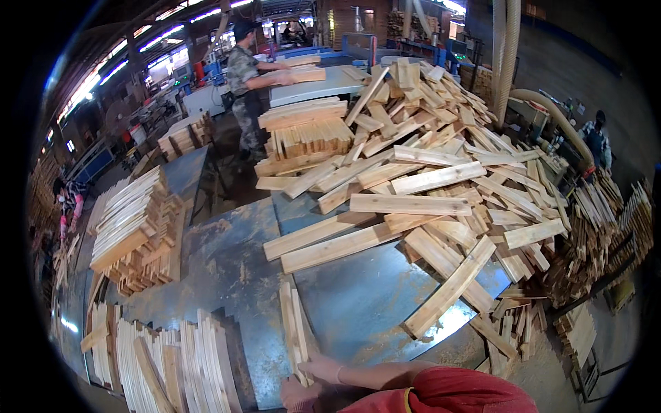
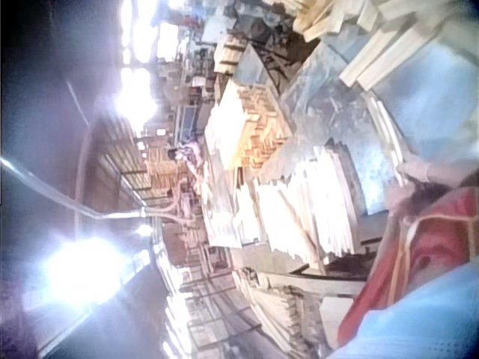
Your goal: The person sorts wooden planks on a metal table in a workshop. They pick up individual planks from a disorganized pile, inspect them, and place them into a neat stack.
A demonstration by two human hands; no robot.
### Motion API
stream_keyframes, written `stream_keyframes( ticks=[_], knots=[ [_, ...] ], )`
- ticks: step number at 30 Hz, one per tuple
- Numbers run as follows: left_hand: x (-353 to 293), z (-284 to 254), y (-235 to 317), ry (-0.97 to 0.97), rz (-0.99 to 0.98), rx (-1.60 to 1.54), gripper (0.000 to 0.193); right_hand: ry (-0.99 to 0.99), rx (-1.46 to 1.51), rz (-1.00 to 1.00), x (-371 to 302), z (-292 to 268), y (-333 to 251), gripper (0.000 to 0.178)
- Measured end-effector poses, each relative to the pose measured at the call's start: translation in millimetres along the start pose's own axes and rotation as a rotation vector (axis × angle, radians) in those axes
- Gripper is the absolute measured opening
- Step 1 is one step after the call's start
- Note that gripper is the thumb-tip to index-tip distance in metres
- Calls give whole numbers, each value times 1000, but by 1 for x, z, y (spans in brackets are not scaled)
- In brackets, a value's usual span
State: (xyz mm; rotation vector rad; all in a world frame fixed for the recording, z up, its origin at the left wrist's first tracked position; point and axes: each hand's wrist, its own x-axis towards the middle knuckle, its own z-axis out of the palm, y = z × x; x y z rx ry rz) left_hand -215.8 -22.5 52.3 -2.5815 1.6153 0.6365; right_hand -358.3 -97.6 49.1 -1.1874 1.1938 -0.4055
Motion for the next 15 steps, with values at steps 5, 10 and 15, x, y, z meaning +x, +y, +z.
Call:
stream_keyframes(
  ticks=[5,10,15],
  knots=[
    [32,8,-47,100,-10,-257,46,-188,96,-46,40,-27,59,53],
    [66,81,-193,763,-253,453,38,-33,139,83,7,-118,49,30],
    [47,-5,-235,717,61,770,57,316,235,-30,-7,-266,71,30]
  ],
)
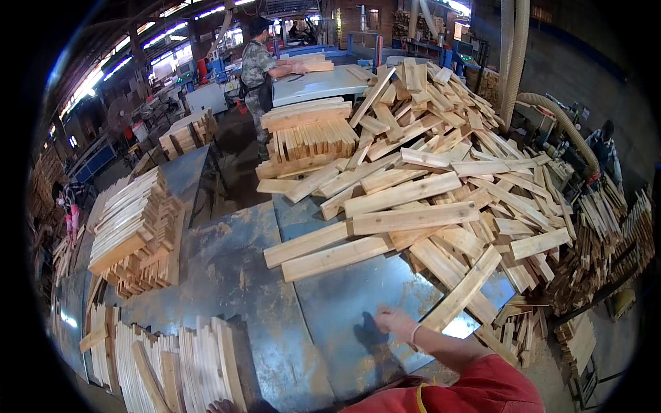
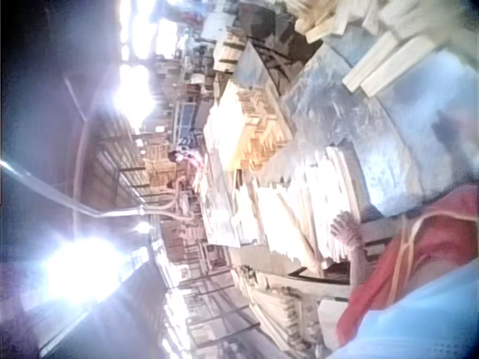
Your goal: The person sorts wooden planks on a metal table in a workshop. They pick up individual planks from a disorganized pile, inspect them, and place them into a neat stack.
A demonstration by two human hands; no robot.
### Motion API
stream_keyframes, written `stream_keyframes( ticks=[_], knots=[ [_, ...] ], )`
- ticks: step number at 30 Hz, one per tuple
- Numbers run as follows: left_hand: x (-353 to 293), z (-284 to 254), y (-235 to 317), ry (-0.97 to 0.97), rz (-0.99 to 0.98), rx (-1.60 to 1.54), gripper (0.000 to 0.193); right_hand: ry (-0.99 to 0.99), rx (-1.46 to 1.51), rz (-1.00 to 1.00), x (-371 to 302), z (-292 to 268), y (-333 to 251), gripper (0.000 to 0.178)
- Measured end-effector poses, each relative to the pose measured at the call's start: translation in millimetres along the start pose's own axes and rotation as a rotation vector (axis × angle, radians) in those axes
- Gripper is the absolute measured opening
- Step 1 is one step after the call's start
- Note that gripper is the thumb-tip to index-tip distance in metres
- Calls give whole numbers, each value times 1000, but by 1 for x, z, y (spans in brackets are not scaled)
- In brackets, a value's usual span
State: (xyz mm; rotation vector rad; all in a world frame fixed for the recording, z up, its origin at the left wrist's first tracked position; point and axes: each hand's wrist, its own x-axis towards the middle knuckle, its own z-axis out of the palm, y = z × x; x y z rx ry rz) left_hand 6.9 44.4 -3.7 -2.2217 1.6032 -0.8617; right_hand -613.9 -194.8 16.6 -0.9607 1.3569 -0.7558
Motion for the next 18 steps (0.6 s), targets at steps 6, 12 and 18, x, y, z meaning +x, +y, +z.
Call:
stream_keyframes(
  ticks=[6,12,18],
  knots=[
    [67,-69,82,-538,-113,-84,79,503,-923,-356,102,-135,-148,53],
    [95,-153,218,-148,225,-569,75,553,-1430,-504,223,-205,-225,82],
    [122,-258,263,-455,342,-782,78,275,-1536,-242,241,-174,-231,100]
  ],
)
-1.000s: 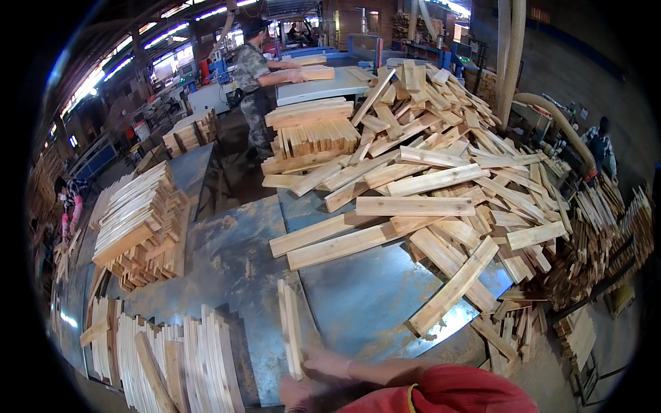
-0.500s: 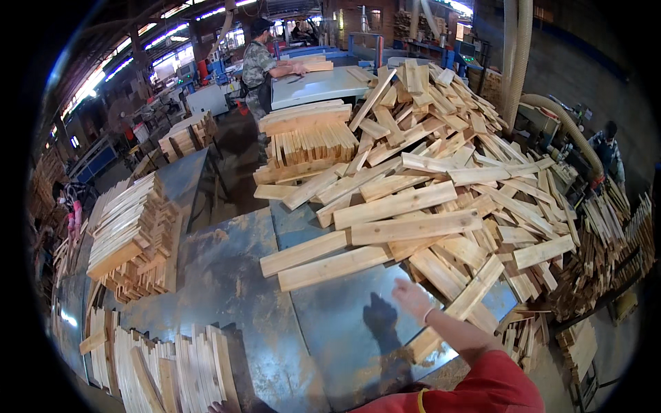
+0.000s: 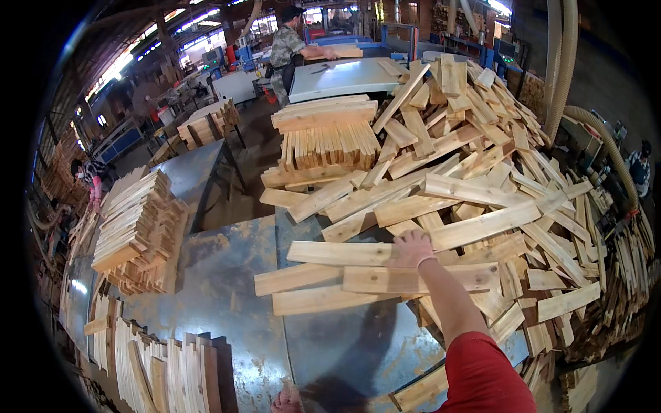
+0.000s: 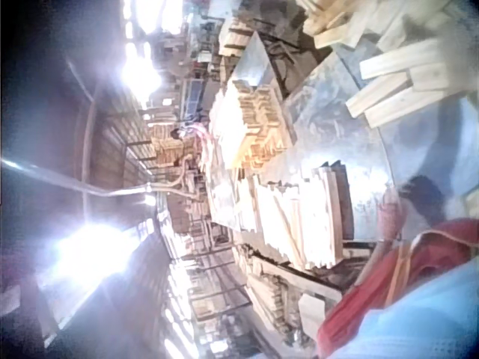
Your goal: The person sorts wooden planks on a metal table in a workshop. They pick up individual planks from a disorganized pile, inspect them, and place them into a neat stack.
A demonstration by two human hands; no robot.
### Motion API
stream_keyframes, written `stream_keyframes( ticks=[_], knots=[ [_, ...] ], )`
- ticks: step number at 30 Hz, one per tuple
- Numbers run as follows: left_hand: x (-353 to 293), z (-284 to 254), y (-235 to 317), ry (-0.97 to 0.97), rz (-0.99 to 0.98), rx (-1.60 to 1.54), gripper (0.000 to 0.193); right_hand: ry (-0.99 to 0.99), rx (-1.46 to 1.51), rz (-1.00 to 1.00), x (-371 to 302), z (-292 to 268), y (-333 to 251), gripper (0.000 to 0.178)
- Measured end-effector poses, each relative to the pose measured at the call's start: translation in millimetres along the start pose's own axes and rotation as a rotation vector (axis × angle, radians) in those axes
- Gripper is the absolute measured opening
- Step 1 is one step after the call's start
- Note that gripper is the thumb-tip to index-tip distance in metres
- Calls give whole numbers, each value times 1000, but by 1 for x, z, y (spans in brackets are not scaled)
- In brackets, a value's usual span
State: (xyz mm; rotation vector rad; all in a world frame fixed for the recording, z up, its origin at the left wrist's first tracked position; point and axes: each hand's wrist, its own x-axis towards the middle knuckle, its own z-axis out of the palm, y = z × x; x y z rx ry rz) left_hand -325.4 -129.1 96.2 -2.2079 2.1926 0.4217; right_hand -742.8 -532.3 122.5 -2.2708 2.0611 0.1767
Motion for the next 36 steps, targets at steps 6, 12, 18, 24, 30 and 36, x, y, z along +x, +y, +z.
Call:
stream_keyframes(
  ticks=[6,12,18,24,30,36],
  knots=[
    [3,2,3,-128,-49,-148,81,-301,259,-120,-120,22,-73,107],
    [1,61,-25,123,122,-214,68,-274,468,23,-199,31,-149,104],
    [-8,27,-42,106,128,-483,71,-124,1001,93,-268,42,-234,86],
    [-19,-6,-88,3,-427,-1637,60,-428,995,-320,-419,70,-382,85],
    [-91,2,-213,271,-274,-188,59,28,969,92,-386,12,-256,65],
    [-127,14,-278,132,-603,361,85,261,1265,827,-328,100,-86,65]
  ],
)
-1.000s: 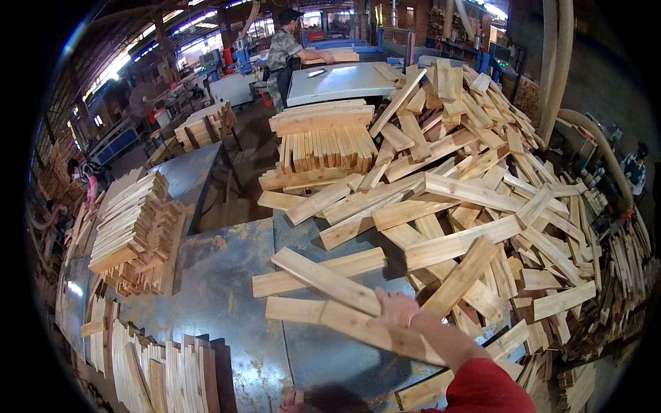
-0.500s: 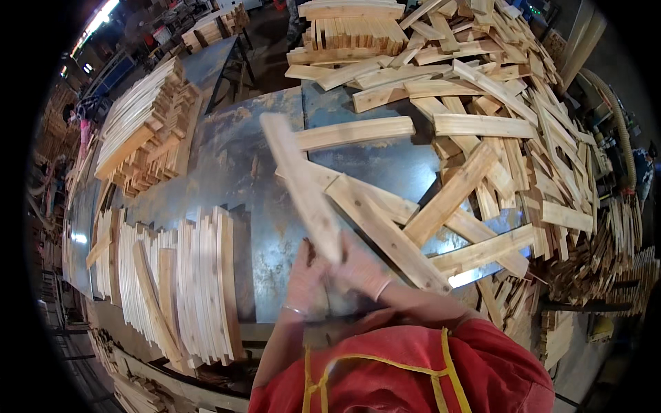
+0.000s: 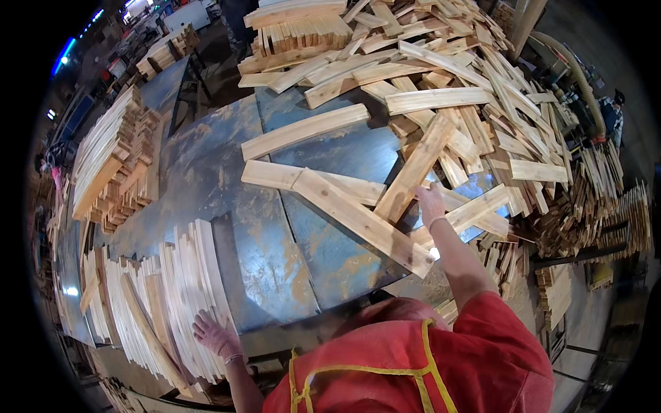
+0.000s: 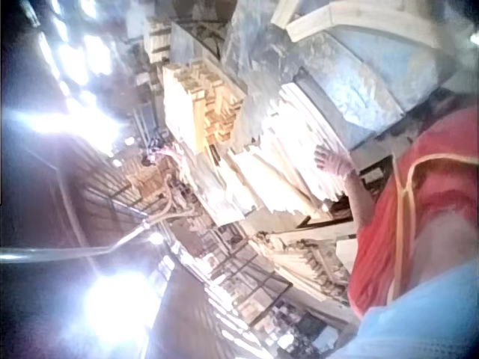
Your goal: The person sorts wooden planks on a metal table in a workshop. They pick up individual planks from a disorganized pile, inspect them, and place them into a neat stack.
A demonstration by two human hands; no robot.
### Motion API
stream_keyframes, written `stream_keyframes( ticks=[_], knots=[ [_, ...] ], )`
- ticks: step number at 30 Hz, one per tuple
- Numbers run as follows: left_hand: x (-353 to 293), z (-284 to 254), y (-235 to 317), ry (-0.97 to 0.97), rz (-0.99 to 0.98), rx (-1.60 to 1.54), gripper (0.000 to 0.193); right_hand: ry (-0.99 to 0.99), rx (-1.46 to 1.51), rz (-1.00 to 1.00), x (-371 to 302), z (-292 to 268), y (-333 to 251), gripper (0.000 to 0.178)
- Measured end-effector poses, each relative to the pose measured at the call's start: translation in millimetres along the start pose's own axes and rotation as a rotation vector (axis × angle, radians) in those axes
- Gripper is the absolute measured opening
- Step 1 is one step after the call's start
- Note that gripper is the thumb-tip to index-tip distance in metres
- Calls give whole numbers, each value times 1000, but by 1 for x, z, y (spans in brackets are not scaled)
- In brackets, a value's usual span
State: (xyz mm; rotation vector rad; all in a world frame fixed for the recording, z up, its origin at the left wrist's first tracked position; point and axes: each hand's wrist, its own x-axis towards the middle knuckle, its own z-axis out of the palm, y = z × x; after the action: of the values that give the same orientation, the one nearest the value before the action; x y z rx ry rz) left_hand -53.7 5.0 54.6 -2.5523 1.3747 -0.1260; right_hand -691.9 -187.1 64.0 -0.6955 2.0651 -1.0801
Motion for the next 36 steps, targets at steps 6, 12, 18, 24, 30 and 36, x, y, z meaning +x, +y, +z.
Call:
stream_keyframes(
  ticks=[6,12,18,24,30,36],
  knots=[
    [-19,-36,117,44,412,-326,91,-57,209,-132,51,39,7,49],
    [-37,-92,261,-76,528,-911,75,-507,17,-471,-7,54,-44,51],
    [-58,-29,314,-597,50,-1268,90,-913,-612,-219,-58,29,-15,74],
    [-72,-66,339,-313,38,-842,108,-1322,-164,-329,-116,61,24,73],
    [-83,-68,319,-253,57,-569,115,-83,317,-176,38,95,-43,53],
    [-86,-53,306,-49,703,-307,84,-497,697,-25,55,118,-43,53]
  ],
)
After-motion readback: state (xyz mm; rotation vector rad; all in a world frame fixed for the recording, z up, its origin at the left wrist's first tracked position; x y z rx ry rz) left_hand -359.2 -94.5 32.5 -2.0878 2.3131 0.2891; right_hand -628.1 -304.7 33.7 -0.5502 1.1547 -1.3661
